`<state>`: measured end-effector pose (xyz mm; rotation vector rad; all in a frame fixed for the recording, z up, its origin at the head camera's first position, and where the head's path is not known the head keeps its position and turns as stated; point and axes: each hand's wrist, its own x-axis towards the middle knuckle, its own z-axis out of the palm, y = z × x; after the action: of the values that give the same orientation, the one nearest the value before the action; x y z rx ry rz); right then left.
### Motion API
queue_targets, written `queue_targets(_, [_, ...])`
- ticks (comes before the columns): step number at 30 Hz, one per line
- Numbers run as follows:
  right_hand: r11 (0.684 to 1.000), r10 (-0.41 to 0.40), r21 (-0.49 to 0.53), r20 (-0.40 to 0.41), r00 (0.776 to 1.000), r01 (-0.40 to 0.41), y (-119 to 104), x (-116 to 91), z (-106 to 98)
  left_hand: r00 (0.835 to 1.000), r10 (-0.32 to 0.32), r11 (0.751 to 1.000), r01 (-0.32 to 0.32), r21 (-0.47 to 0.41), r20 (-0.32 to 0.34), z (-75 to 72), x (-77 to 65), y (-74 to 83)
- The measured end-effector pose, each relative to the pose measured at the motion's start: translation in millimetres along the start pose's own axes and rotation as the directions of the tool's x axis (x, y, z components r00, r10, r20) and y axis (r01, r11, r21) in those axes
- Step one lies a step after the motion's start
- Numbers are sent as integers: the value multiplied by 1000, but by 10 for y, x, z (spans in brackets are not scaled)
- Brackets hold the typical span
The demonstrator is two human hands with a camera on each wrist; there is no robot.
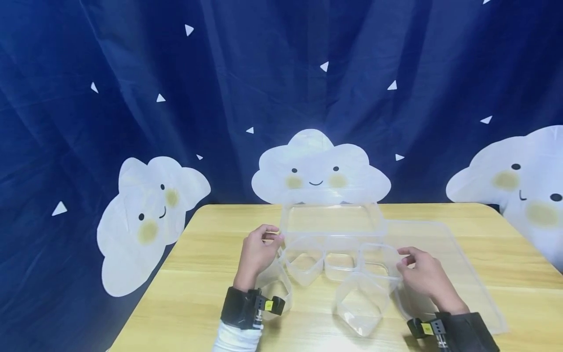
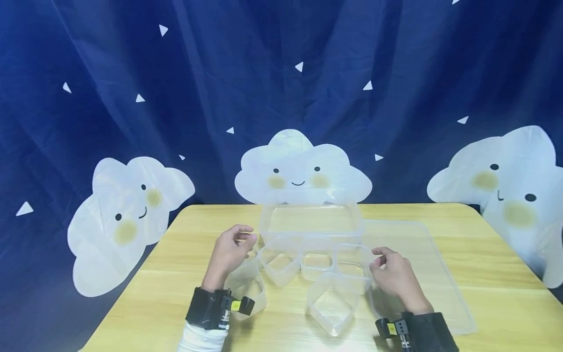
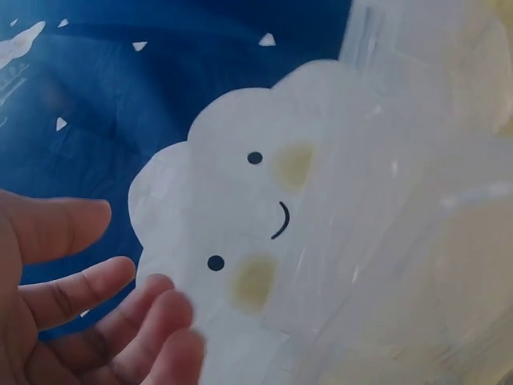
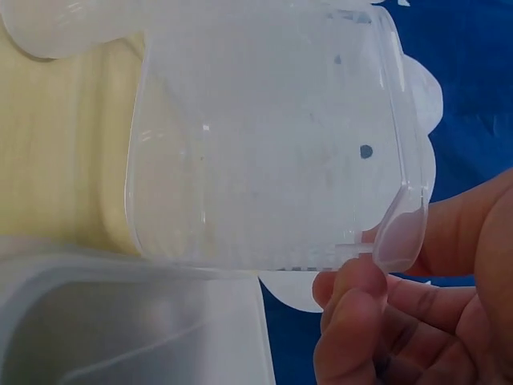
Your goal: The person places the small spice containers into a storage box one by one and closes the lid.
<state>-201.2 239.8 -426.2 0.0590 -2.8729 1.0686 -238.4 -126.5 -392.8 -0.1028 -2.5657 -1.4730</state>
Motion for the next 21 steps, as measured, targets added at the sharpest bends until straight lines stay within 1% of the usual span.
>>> queue_targets(2, [1000,-5,0,1,1000,5,-1,0,-10,999,-14,996,16,-84,29,-10,3,-11])
queue_targets(4, [1000,-8,-1,2,1000,8,4,-1,-18,998,-26,987,34,-158,54,-23,5,-23])
queue_targets(7, [1000,-9,3,0,1000,9,20,-8,-30,995,-61,974,77,-215,83,-28,19,-47])
queue_targets(9, [1000,-7,3,0,1000,7,34,-14,-35,991,-88,971,107,-213,97,-21,41,-69])
queue_targets(12, [1000,-11,2,3,1000,11,46,-26,-42,984,-125,972,148,-184,130,-12,93,-92])
queue_targets(17, [1000,-29,8,-20,999,29,39,-43,-75,970,-125,983,150,-110,211,-30,186,-100])
queue_targets(19, [999,-31,16,-28,999,32,32,-42,-92,963,-119,982,151,-117,243,-50,195,-100])
queue_targets(21, [999,-28,19,-30,999,29,24,-40,-103,959,-116,975,160,-156,259,-77,180,-102])
